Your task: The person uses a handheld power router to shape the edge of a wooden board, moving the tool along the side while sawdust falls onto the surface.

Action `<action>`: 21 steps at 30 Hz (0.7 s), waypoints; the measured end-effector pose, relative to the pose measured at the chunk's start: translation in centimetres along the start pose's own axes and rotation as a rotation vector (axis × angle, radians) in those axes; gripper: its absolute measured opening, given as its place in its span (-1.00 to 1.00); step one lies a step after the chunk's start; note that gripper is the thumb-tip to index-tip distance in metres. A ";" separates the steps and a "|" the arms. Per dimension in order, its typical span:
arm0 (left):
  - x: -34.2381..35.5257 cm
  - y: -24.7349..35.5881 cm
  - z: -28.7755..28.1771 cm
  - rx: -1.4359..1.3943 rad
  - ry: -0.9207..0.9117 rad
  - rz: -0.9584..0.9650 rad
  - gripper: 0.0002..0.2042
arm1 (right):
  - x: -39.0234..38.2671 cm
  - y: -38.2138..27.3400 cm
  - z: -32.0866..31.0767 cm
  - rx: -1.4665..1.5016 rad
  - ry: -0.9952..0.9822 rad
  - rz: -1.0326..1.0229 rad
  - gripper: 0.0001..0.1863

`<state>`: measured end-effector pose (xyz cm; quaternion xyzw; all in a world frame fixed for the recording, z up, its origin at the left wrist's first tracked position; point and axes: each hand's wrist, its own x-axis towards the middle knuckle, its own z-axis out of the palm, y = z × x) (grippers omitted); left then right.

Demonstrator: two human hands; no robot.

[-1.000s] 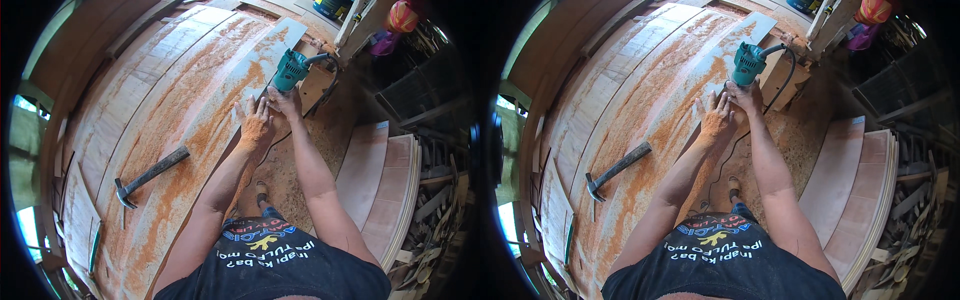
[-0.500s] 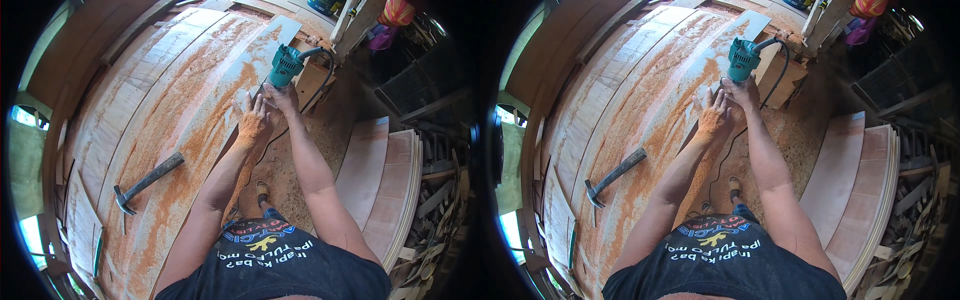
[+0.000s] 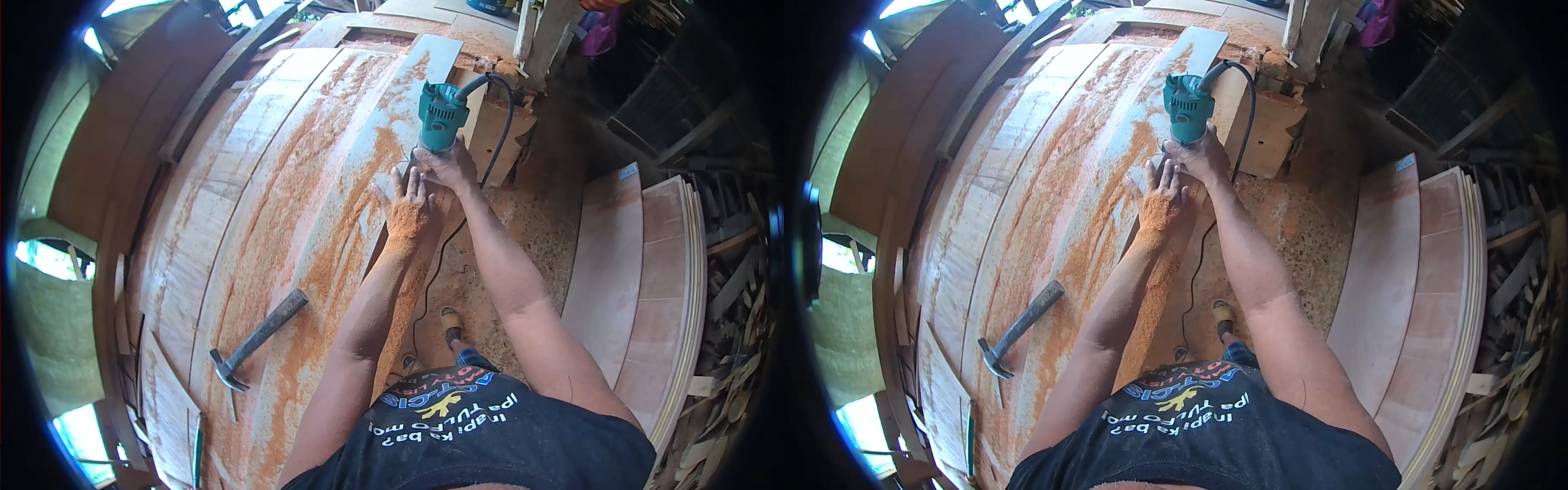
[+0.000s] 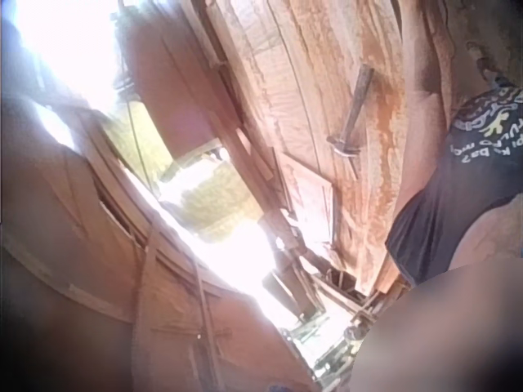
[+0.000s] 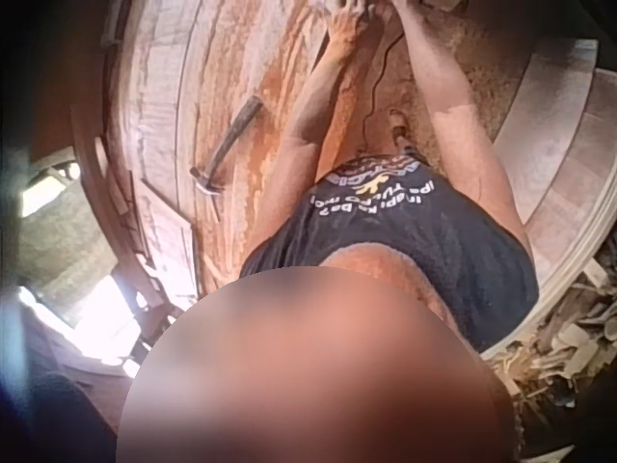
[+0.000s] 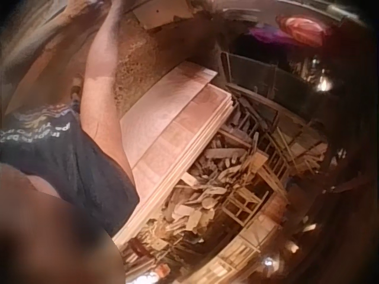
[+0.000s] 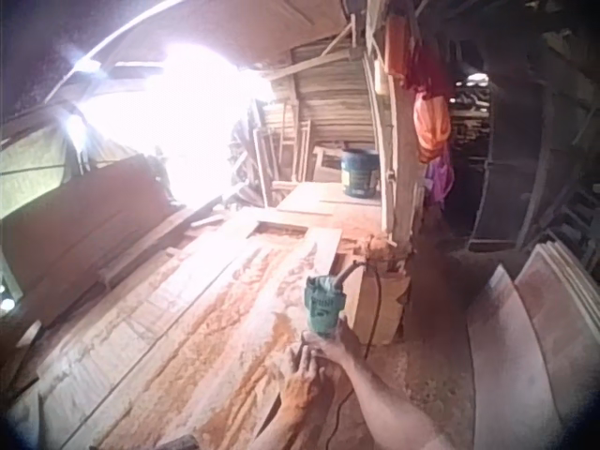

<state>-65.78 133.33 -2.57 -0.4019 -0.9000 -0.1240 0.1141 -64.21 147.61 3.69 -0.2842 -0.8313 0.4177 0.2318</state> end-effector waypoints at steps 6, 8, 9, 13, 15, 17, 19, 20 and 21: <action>0.7 0.3 -0.5 0.004 -0.043 -0.001 -0.45 | 0.7 0.4 -0.1 -0.006 -0.002 0.034 0.06; 0.9 0.2 -0.4 -0.001 -0.029 0.003 -0.43 | 0.9 0.4 0.0 -0.019 0.009 0.028 0.07; 1.0 0.1 -0.3 0.004 -0.029 0.005 -0.43 | 1.0 0.3 -0.1 -0.014 0.006 0.025 0.06; 1.4 0.4 -0.3 -0.028 0.001 0.013 -0.44 | 1.6 0.7 -0.4 -0.008 -0.002 -0.001 0.04; 1.6 0.5 -0.5 -0.012 -0.032 0.000 -0.44 | 1.6 0.4 -0.6 -0.013 -0.007 0.014 0.02; 1.8 0.5 -0.5 0.001 -0.062 -0.009 -0.45 | 1.7 0.4 -0.6 -0.018 -0.007 0.028 0.01; 2.0 0.5 -0.3 -0.009 -0.048 -0.010 -0.44 | 2.1 0.7 -0.5 -0.029 0.016 -0.002 -0.02; 2.1 0.4 -0.2 -0.007 -0.048 -0.018 -0.44 | 2.1 0.6 -0.4 -0.028 0.009 -0.006 -0.02; 2.1 0.3 -0.2 -0.002 -0.047 -0.014 -0.44 | 2.2 0.5 -0.3 -0.030 0.008 0.002 -0.03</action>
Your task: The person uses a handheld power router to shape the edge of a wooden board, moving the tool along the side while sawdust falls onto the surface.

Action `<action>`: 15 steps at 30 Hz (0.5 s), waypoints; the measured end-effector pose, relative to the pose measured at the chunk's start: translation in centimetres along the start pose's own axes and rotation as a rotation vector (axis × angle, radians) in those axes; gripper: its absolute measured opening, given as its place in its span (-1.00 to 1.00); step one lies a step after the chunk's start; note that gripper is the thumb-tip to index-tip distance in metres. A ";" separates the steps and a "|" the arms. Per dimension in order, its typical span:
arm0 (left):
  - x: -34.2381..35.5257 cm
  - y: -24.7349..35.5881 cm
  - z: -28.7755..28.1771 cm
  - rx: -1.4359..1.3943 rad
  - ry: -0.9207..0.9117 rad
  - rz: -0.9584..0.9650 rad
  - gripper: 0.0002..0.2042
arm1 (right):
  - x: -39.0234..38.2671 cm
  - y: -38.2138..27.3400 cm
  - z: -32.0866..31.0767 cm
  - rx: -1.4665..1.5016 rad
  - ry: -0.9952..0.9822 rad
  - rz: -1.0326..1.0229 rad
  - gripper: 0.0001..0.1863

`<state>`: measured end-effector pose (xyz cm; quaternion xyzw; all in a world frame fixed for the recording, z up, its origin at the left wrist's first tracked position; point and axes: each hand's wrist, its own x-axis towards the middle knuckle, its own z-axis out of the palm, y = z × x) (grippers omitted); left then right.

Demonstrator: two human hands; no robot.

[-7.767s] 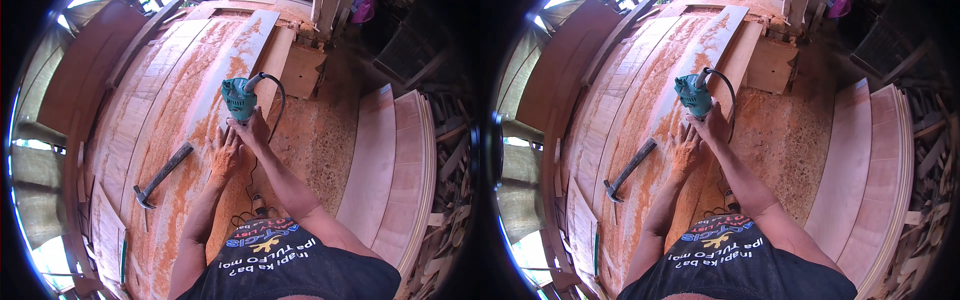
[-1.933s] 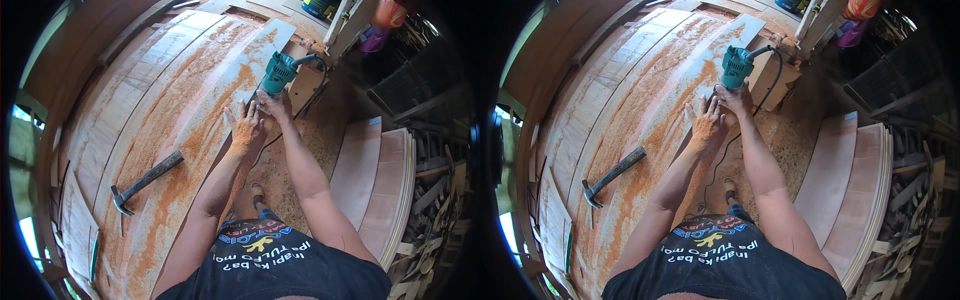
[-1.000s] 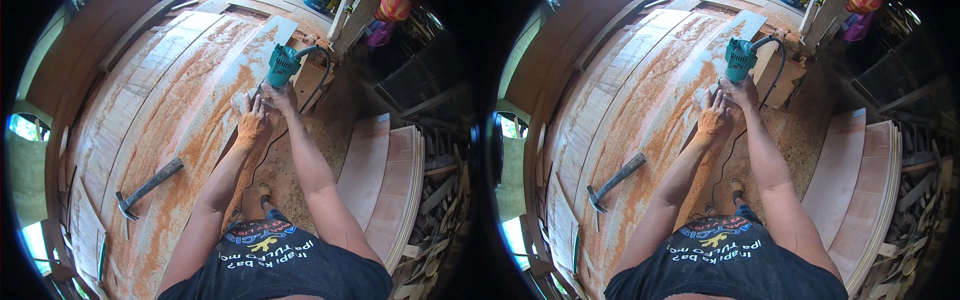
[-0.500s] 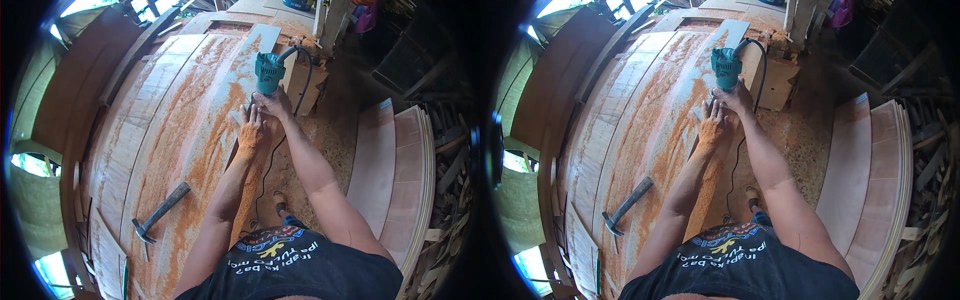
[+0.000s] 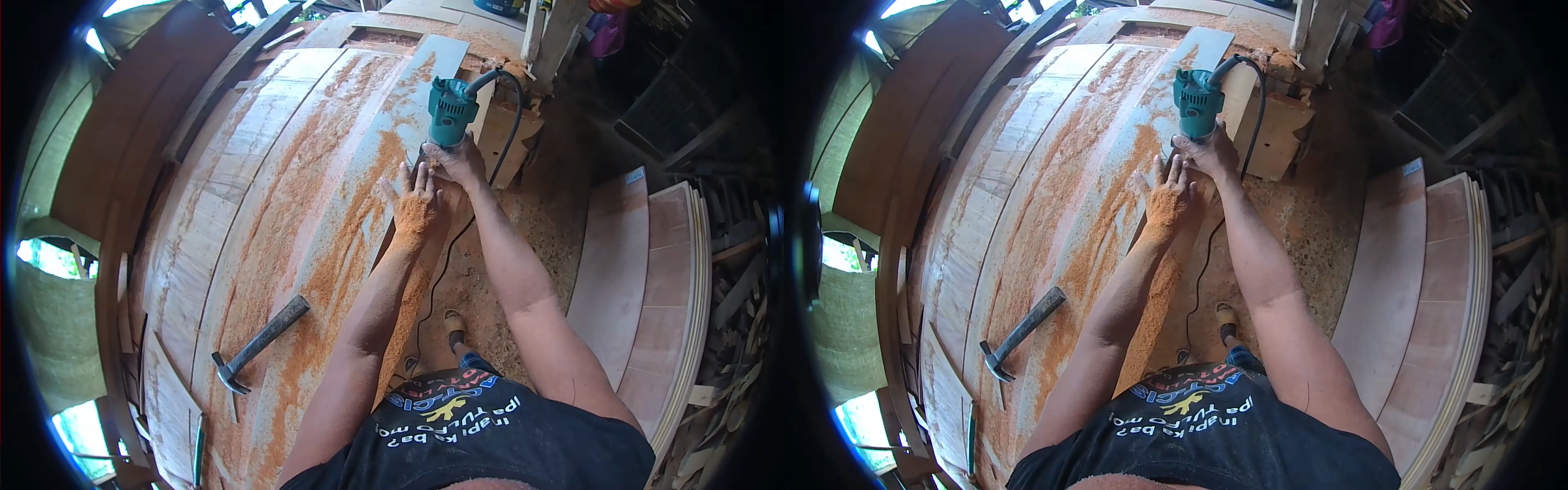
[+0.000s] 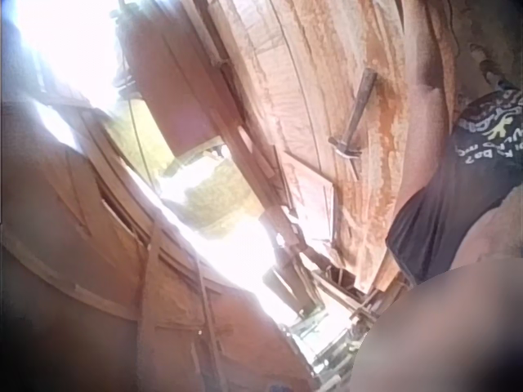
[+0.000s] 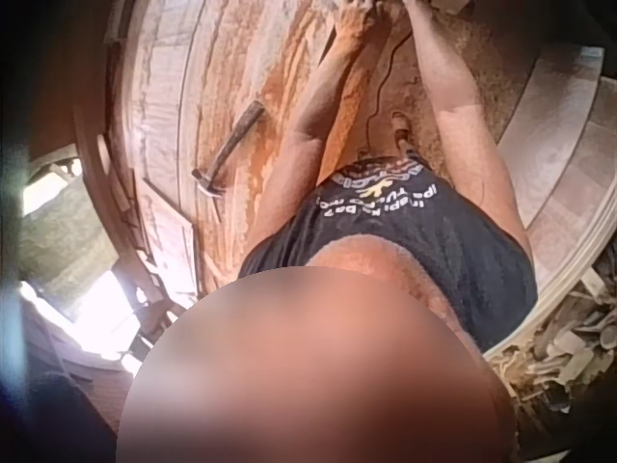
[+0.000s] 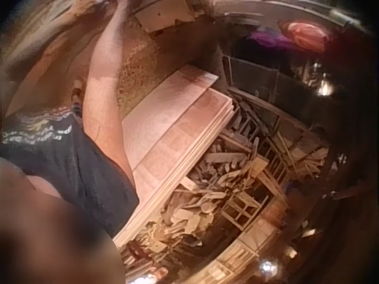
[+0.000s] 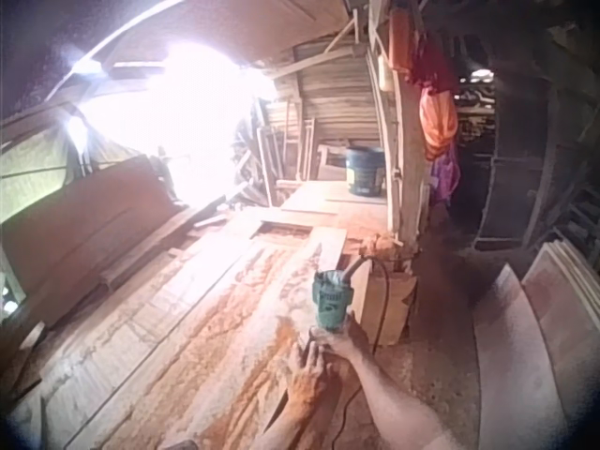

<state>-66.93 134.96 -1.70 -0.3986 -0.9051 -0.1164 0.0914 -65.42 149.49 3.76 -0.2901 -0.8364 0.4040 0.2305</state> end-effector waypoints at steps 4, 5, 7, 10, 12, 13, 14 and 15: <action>0.6 0.6 0.0 -0.024 0.011 0.012 -0.45 | 1.1 1.3 -0.4 0.055 -0.054 -0.012 -0.07; 0.6 0.6 0.1 -0.023 0.014 0.015 -0.45 | 0.6 0.3 -0.9 0.058 -0.041 -0.003 -0.09; 0.7 0.3 0.1 -0.020 0.014 0.007 -0.45 | 1.0 0.7 -0.1 0.061 -0.036 -0.011 -0.09; 1.0 0.3 0.1 -0.025 0.019 0.017 -0.45 | 1.6 1.3 0.0 0.040 -0.027 -0.009 -0.09; 1.2 0.5 0.1 -0.028 0.024 0.021 -0.45 | 2.1 1.8 0.1 0.021 -0.036 -0.004 -0.07; 1.3 0.6 0.1 -0.036 0.030 0.022 -0.46 | 2.3 2.1 0.0 0.037 -0.052 -0.004 -0.06; 1.4 0.7 0.0 -0.044 0.035 0.023 -0.46 | 2.5 2.2 0.0 0.052 -0.069 -0.003 -0.05; 1.6 0.8 -0.1 -0.045 0.035 0.024 -0.46 | 2.7 2.4 -0.1 0.051 -0.067 -0.002 -0.05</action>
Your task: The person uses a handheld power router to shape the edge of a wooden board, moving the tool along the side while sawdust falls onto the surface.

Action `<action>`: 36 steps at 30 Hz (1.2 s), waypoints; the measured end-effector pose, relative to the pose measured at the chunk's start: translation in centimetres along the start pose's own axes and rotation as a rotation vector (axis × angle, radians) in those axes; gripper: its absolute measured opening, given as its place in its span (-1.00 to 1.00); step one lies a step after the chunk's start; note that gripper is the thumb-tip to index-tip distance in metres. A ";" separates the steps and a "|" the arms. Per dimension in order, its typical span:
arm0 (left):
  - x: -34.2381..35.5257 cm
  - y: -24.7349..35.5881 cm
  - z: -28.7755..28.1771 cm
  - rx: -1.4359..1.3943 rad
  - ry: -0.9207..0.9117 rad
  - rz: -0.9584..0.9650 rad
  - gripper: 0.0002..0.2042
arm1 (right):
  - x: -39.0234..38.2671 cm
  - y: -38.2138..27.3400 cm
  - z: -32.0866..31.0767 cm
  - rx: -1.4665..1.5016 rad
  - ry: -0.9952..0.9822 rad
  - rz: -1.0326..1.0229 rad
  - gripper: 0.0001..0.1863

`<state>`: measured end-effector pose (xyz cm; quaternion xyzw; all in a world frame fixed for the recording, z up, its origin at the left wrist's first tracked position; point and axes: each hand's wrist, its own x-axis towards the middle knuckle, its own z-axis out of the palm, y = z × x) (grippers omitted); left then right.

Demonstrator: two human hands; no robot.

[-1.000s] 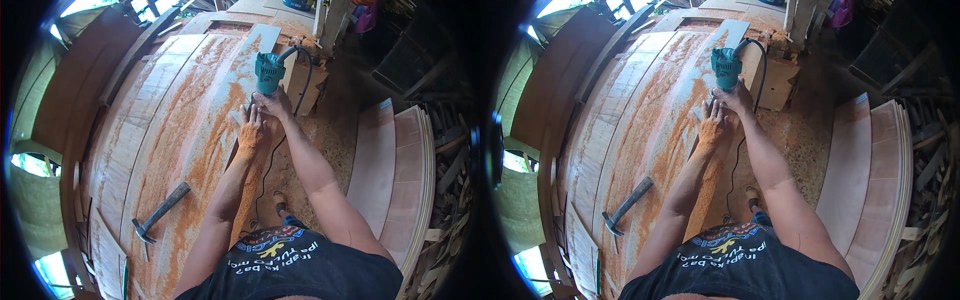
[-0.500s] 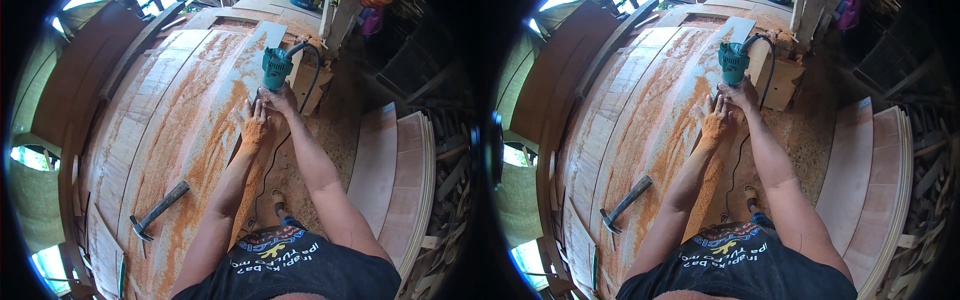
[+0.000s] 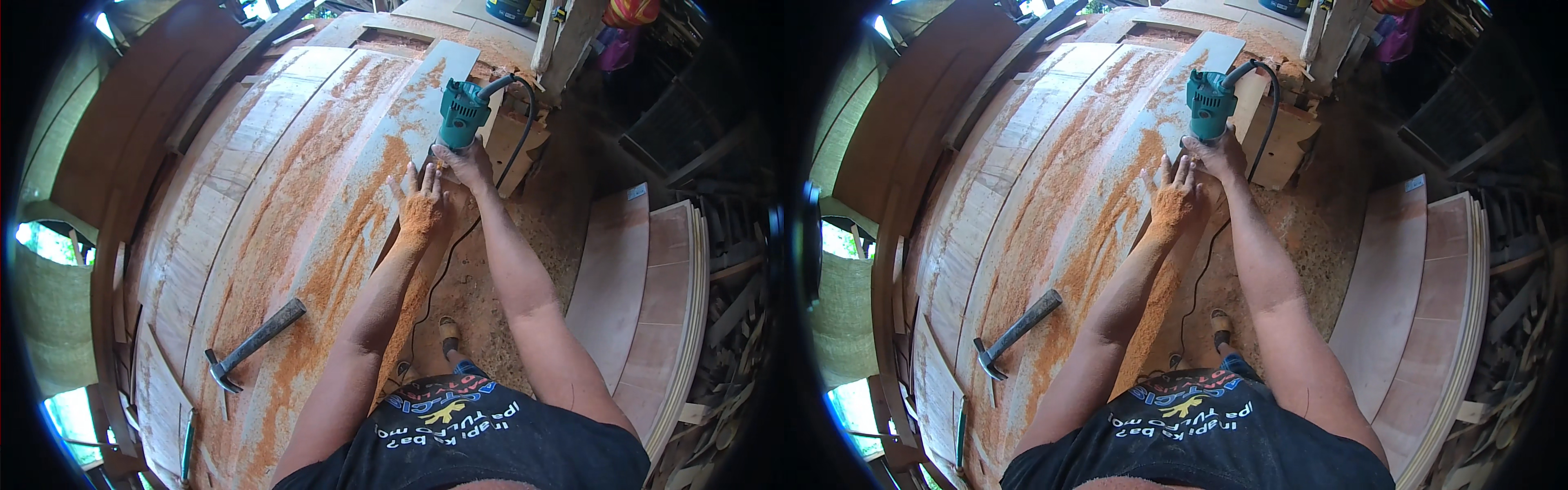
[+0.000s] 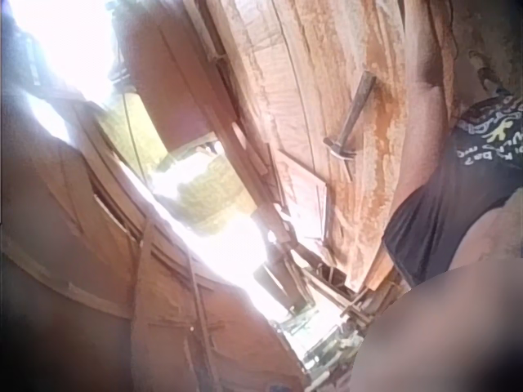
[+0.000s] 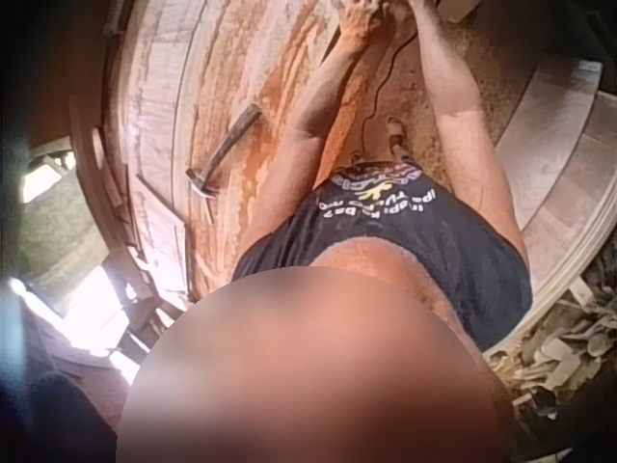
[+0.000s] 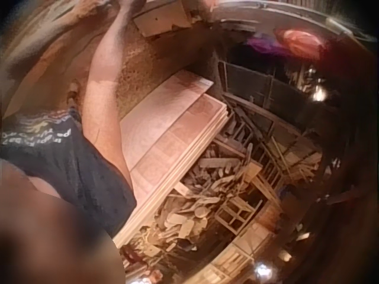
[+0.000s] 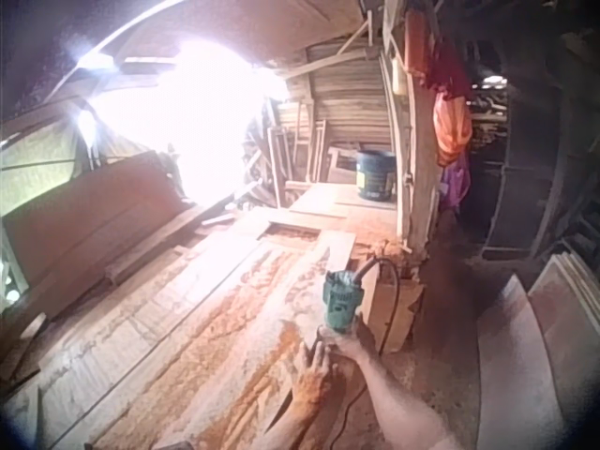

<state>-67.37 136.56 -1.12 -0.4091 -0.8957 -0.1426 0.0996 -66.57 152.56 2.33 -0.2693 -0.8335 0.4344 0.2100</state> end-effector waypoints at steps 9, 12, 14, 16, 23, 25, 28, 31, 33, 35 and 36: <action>0.9 -0.3 1.2 0.032 0.043 -0.002 -0.46 | 0.4 -0.7 -0.3 -0.020 0.022 -0.013 -0.02; 1.2 -0.3 1.2 0.021 -0.006 -0.002 -0.47 | 0.4 -0.9 -0.5 -0.028 0.025 0.015 -0.01; 1.4 -0.2 1.1 0.042 0.027 0.005 -0.48 | 0.5 -1.1 -0.6 -0.023 0.036 0.014 -0.01; 1.4 0.0 0.8 0.039 0.018 0.004 -0.48 | 0.4 -1.2 -0.7 -0.022 0.054 0.018 -0.01; 2.2 0.0 1.0 0.029 -0.009 -0.005 -0.47 | 1.2 -0.7 -0.4 -0.007 0.108 -0.016 -0.20; 2.4 0.1 1.2 0.030 0.000 -0.002 -0.47 | 1.9 -0.2 -0.4 -0.029 0.070 0.000 -0.11; 2.7 0.2 1.6 0.033 0.005 0.007 -0.47 | 2.7 0.6 -0.7 -0.035 0.020 0.018 -0.01; 3.0 0.1 1.7 0.041 -0.005 0.012 -0.46 | 2.7 0.5 -0.8 0.012 0.005 0.001 0.00; 3.0 -0.1 1.8 0.047 -0.013 0.009 -0.47 | 2.4 -0.4 -0.9 0.044 -0.001 -0.016 0.01; 3.2 -0.1 1.8 0.056 -0.004 0.012 -0.47 | 2.1 -0.9 -1.0 0.007 0.040 0.035 0.00; 3.3 0.1 1.8 0.054 -0.004 0.015 -0.47 | 2.3 -0.8 -1.1 0.006 0.043 0.036 0.00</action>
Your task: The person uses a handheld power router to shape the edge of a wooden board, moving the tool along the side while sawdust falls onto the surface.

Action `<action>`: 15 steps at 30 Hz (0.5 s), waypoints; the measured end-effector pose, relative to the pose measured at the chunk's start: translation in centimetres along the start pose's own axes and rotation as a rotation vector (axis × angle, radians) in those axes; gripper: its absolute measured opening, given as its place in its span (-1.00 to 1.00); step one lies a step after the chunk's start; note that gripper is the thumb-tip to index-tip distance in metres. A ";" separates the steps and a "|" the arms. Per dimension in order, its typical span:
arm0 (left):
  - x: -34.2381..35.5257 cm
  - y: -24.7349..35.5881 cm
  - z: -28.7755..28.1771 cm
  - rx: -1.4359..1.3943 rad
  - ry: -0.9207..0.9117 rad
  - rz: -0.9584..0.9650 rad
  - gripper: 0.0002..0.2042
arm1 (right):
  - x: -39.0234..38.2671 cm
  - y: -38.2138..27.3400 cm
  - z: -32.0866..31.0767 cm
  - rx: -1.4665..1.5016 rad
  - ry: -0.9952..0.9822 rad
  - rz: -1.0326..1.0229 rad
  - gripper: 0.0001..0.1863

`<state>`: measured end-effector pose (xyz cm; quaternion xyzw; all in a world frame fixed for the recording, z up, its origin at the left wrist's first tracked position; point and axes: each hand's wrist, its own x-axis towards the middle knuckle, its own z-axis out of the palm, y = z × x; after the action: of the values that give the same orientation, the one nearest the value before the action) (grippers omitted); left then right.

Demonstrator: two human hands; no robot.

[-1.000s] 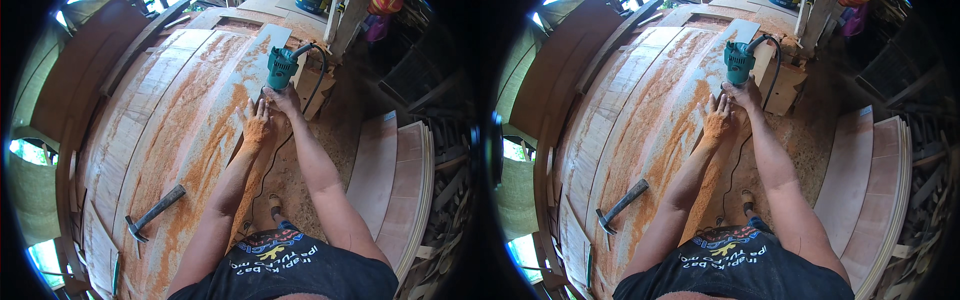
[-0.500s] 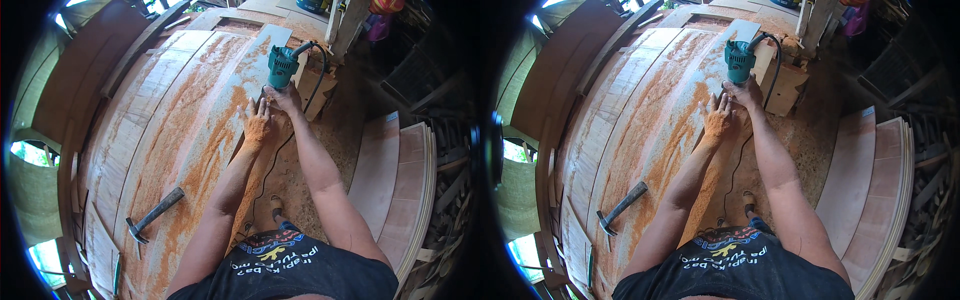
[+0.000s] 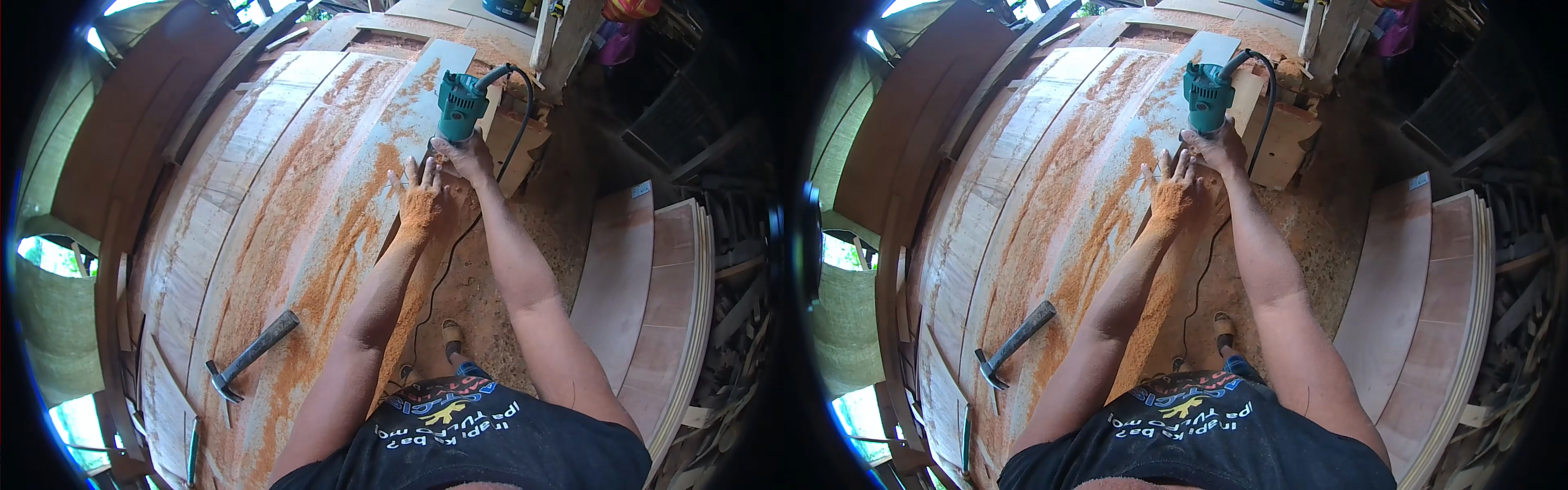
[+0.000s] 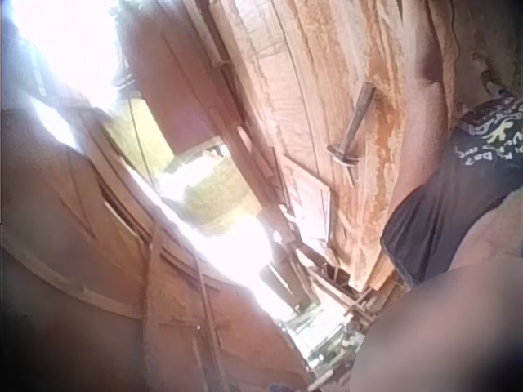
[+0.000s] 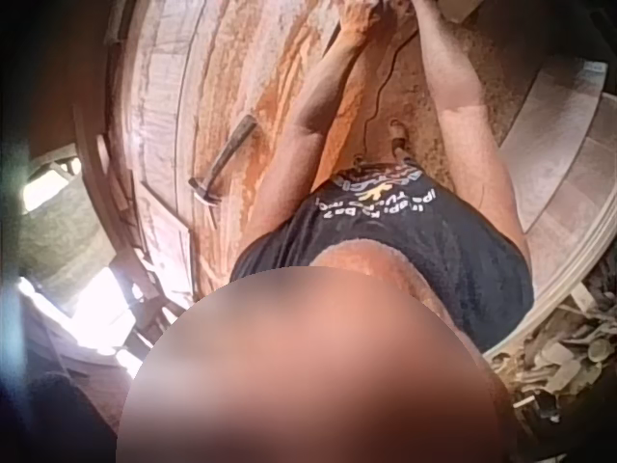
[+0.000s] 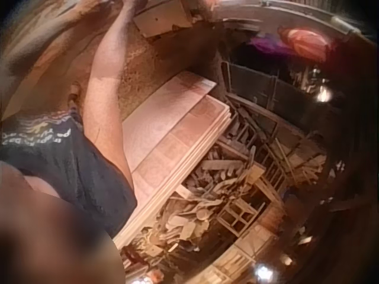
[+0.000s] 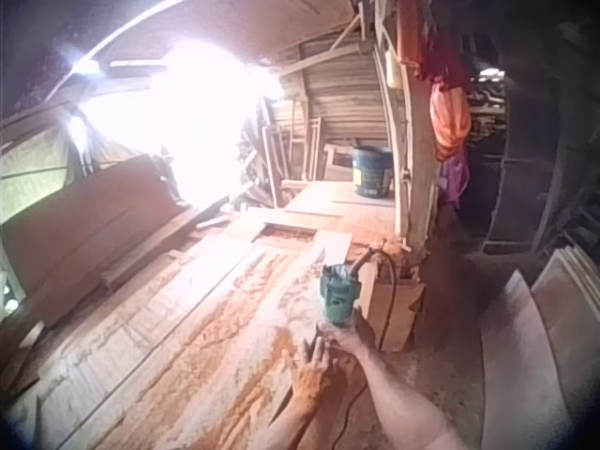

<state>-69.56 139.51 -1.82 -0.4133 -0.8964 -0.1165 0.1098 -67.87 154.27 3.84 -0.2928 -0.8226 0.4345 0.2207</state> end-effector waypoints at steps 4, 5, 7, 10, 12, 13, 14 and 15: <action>0.3 0.0 0.1 0.008 -0.004 -0.006 -0.47 | 0.3 0.0 0.0 -0.044 0.015 -0.009 -0.01; 0.4 0.0 0.0 0.008 -0.003 -0.003 -0.47 | 0.4 0.1 -0.1 -0.049 0.011 -0.008 0.00; 0.6 0.2 -0.2 0.009 -0.006 0.000 -0.47 | 0.9 0.5 -0.2 -0.029 -0.004 -0.015 0.00; 0.9 0.2 0.0 -0.001 0.004 0.004 -0.47 | 1.6 1.1 0.0 -0.026 -0.021 -0.015 -0.01; 1.0 0.2 0.4 -0.008 0.015 0.008 -0.47 | 2.0 1.4 0.1 -0.039 -0.023 -0.007 -0.02; 1.1 0.2 0.6 -0.013 0.040 0.010 -0.46 | 2.1 1.5 0.0 -0.035 -0.020 -0.011 -0.03; 1.2 0.1 0.7 -0.015 0.064 0.007 -0.46 | 2.1 1.2 0.1 -0.029 -0.022 -0.015 -0.04; 1.2 -0.1 0.7 -0.011 0.062 0.004 -0.46 | 1.9 0.9 0.2 -0.026 -0.026 -0.015 -0.04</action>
<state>-70.47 140.48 -2.17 -0.4119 -0.8911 -0.1341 0.1352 -69.11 155.88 3.18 -0.2838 -0.8331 0.4260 0.2095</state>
